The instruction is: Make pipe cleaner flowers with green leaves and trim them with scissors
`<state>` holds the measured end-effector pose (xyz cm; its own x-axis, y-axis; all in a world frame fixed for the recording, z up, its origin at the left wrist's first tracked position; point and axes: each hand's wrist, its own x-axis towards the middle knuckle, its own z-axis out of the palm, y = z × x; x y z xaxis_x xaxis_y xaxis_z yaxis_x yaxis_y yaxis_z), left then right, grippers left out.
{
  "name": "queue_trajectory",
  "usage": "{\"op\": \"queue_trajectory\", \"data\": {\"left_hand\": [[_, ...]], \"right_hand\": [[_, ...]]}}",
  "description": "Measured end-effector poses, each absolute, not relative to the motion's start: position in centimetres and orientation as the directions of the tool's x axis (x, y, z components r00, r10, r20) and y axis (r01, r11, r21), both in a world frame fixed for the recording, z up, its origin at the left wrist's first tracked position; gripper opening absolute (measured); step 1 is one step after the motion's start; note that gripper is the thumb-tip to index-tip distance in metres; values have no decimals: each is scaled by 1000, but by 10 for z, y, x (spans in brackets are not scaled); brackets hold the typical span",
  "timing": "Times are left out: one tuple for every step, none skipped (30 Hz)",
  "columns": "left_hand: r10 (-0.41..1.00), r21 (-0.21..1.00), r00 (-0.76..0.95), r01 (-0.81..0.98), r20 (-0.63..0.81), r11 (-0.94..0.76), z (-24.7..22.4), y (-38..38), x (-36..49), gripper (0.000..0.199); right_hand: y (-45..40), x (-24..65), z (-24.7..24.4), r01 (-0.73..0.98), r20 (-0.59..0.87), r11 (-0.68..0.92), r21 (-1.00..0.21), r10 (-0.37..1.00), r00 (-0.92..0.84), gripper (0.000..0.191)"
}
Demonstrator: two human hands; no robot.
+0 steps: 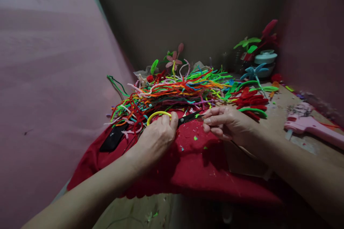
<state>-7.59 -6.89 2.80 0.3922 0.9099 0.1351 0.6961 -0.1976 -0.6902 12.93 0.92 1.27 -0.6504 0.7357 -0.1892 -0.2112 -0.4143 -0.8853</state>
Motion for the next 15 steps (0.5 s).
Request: {"op": "queue_trajectory", "data": {"left_hand": [[908,-678,397,705,134,-208,28,-69,-76,36],[902,-661,410,715,132,-228,28,-70,-76,36],[894,-639,429,725,128,-256,27,-71,-75,36],[882,-613,455,733,122,-294,27,-72,-74,37],[867,-582,484,741,116,-335,26,-74,-72,38],[853,-549,509,748,114,-373,25,-75,-71,40],[845,-515,523,758,115,-399,24,-76,-70,41],[844,-481,523,774,118,-413,24,-77,-69,43],[851,-443,509,797,126,-411,24,-77,-68,44],[864,-396,483,828,142,-397,24,-77,-69,45],[879,-336,446,864,166,-375,25,-76,-70,45],[893,-255,407,900,192,-355,26,-76,-71,45],[904,-148,368,928,219,-342,27,-75,-73,44],[915,-14,326,943,240,-332,29,-74,-74,43],[927,147,279,935,249,-321,30,-73,-74,40]], "right_hand": [[9,129,13,-215,-185,-405,-888,745,-641,17],[10,129,13,-222,-181,-396,-891,758,-627,17],[10,129,14,-233,-175,-384,-894,776,-606,18],[11,129,13,-246,-170,-372,-895,795,-583,18],[12,129,13,-261,-166,-363,-894,812,-560,18],[13,129,13,-275,-162,-354,-894,827,-539,18],[14,129,12,-286,-158,-347,-893,837,-524,18],[14,129,11,-293,-152,-342,-893,842,-518,18],[14,129,11,-298,-143,-335,-894,843,-518,18],[14,129,11,-302,-130,-326,-896,842,-524,17],[14,129,11,-307,-115,-317,-898,839,-531,17],[13,129,12,-312,-100,-311,-898,834,-543,17],[13,130,12,-317,-89,-309,-897,826,-556,17],[12,130,12,-320,-79,-310,-895,817,-571,16],[11,130,12,-322,-72,-312,-894,809,-584,15]]}}
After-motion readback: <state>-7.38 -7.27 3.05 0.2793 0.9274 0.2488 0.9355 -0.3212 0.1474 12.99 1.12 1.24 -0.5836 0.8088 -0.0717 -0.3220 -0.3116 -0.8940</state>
